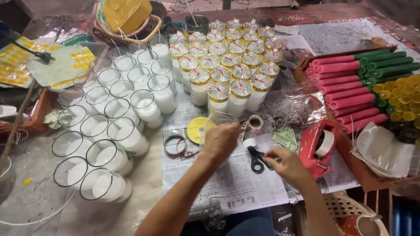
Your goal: Applying labels and decorative gold bands to glass candle containers
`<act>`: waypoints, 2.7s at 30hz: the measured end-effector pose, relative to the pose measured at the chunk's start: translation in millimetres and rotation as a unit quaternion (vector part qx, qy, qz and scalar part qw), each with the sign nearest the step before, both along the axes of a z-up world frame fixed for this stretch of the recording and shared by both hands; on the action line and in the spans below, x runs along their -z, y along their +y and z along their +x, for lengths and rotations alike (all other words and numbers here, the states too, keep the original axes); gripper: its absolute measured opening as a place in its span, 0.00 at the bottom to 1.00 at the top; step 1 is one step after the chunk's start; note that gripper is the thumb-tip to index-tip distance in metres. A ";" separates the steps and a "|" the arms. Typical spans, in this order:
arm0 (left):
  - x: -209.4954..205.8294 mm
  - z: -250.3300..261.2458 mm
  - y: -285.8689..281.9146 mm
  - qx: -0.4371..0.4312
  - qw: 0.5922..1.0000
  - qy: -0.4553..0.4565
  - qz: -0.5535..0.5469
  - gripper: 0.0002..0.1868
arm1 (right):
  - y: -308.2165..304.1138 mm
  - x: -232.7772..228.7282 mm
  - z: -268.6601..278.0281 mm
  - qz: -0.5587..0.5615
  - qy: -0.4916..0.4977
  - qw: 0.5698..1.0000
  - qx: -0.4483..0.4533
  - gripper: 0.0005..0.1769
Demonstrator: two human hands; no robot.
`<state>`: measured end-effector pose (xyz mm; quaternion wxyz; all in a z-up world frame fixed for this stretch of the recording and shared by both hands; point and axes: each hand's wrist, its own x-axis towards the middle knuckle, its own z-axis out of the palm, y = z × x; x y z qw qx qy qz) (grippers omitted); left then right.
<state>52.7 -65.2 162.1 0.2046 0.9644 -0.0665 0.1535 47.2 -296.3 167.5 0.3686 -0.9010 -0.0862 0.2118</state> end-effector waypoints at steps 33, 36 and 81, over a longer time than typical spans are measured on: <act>43.7 -95.1 108.3 -0.183 0.800 -0.029 -0.571 0.20 | 5.8 83.8 25.5 -0.014 -0.362 0.932 -0.004 0.03; 103.3 -98.0 118.7 -0.195 0.782 -0.049 -0.590 0.19 | 6.5 85.9 27.9 -0.060 -0.365 0.928 -0.036 0.03; 109.1 -28.6 101.6 0.018 0.996 -0.036 0.077 0.08 | -14.6 109.9 53.7 -0.024 -0.298 0.950 -0.094 0.02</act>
